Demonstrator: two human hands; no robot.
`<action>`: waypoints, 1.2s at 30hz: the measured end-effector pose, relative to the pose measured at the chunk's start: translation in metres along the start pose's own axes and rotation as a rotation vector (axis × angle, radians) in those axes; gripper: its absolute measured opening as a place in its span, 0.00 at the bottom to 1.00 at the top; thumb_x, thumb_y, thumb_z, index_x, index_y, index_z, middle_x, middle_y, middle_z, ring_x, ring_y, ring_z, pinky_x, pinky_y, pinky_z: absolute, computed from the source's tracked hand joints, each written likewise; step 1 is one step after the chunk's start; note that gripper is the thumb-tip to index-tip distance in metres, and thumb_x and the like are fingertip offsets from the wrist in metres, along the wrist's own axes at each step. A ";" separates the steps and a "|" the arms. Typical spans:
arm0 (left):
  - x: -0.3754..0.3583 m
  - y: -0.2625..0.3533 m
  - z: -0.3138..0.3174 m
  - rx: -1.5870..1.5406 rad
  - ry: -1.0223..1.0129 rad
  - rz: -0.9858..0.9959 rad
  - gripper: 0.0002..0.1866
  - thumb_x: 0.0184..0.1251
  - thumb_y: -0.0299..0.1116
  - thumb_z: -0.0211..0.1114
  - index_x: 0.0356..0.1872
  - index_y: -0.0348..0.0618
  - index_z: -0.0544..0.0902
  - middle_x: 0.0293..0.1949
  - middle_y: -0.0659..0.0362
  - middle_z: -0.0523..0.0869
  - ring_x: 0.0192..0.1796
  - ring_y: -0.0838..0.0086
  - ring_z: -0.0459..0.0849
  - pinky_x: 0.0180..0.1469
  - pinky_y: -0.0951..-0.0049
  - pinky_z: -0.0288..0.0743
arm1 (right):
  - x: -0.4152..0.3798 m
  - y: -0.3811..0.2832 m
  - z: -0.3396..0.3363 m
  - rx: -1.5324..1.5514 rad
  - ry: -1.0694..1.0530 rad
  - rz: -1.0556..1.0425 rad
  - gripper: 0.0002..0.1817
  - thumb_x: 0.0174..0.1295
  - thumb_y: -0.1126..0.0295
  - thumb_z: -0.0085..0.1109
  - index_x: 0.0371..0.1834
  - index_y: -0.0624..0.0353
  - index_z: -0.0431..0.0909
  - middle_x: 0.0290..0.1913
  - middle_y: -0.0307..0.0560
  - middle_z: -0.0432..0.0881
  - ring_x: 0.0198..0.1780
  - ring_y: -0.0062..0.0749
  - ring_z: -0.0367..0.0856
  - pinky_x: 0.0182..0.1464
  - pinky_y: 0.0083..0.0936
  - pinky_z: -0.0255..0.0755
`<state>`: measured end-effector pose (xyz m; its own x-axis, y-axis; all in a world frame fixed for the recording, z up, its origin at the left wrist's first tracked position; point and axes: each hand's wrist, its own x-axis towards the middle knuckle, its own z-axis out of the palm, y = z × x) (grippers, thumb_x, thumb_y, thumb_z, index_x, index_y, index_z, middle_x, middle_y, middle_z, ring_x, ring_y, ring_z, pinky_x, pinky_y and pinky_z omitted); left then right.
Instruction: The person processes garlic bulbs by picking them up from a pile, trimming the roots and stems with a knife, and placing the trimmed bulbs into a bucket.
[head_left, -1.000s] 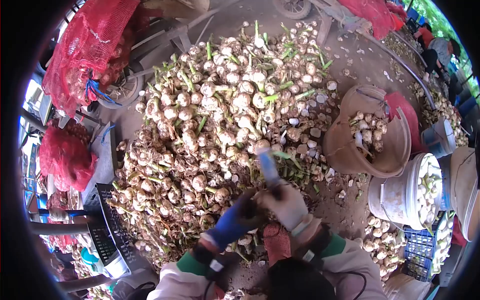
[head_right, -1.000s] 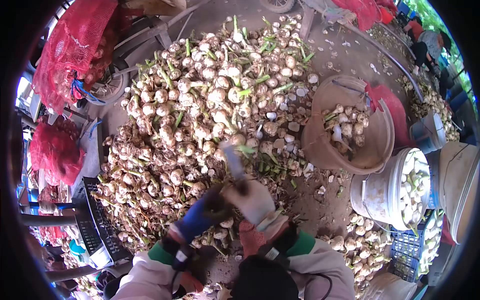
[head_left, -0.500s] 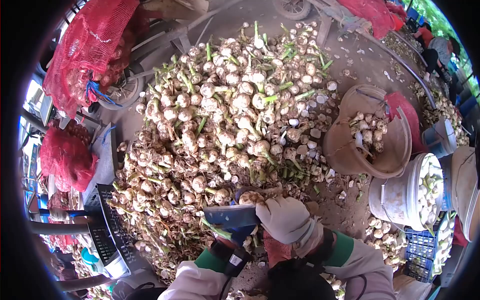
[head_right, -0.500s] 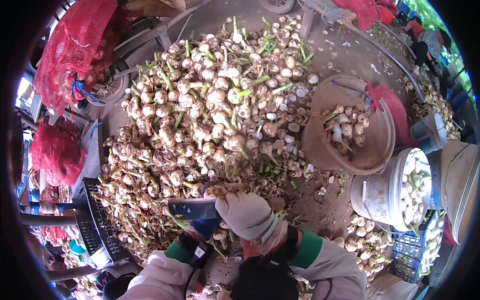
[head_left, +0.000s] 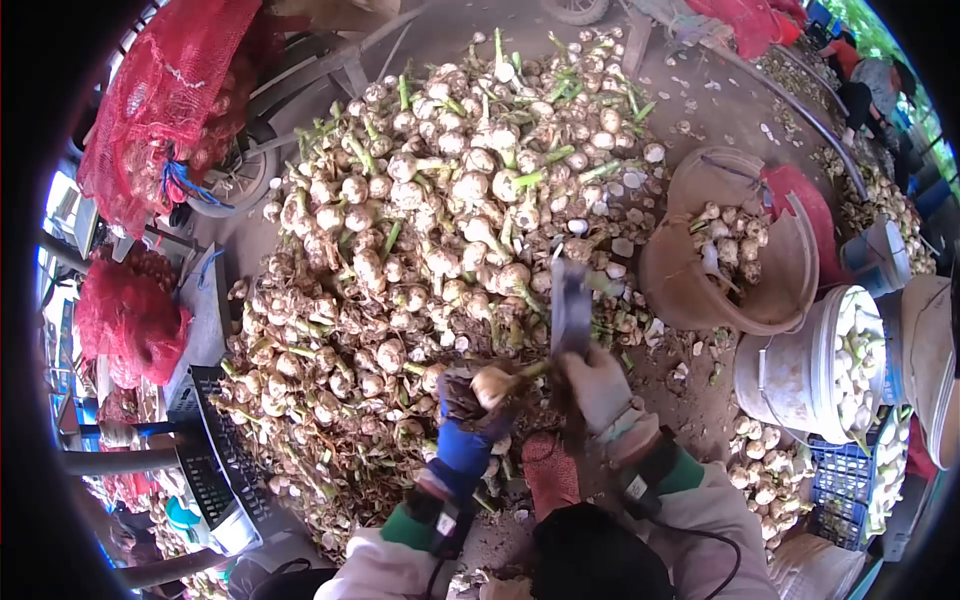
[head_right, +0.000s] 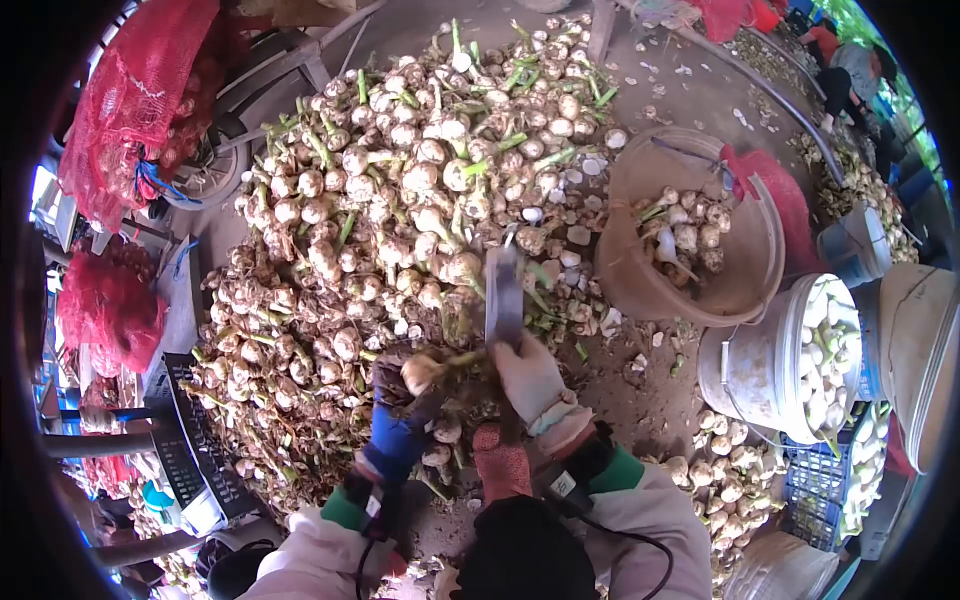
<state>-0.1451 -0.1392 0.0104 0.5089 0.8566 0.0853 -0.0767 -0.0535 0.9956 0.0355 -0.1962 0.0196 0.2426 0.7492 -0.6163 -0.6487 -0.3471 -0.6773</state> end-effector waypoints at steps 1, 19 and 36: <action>-0.004 -0.001 -0.004 -0.221 0.061 -0.212 0.18 0.64 0.19 0.65 0.53 0.42 0.75 0.46 0.57 0.83 0.49 0.71 0.83 0.53 0.69 0.80 | -0.004 -0.014 0.006 -0.261 0.048 -0.377 0.10 0.69 0.69 0.52 0.45 0.64 0.77 0.30 0.43 0.81 0.28 0.27 0.80 0.30 0.25 0.73; 0.047 -0.052 0.005 1.601 -0.226 0.678 0.37 0.59 0.49 0.67 0.68 0.47 0.66 0.55 0.55 0.79 0.62 0.59 0.75 0.64 0.50 0.68 | -0.007 0.012 -0.085 -0.875 0.436 -0.685 0.07 0.66 0.73 0.55 0.44 0.62 0.77 0.28 0.51 0.81 0.27 0.38 0.81 0.32 0.33 0.73; 0.013 -0.048 -0.006 0.903 -0.289 0.232 0.29 0.61 0.34 0.71 0.61 0.43 0.70 0.51 0.53 0.82 0.50 0.70 0.83 0.57 0.66 0.77 | 0.008 -0.016 -0.015 -1.307 0.338 -0.646 0.09 0.56 0.66 0.63 0.35 0.58 0.77 0.31 0.53 0.82 0.35 0.52 0.82 0.36 0.40 0.75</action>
<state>-0.1397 -0.1228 -0.0367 0.7642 0.6224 0.1691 0.4229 -0.6816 0.5972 0.0588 -0.1934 0.0200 0.4977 0.8672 -0.0157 0.6746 -0.3984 -0.6215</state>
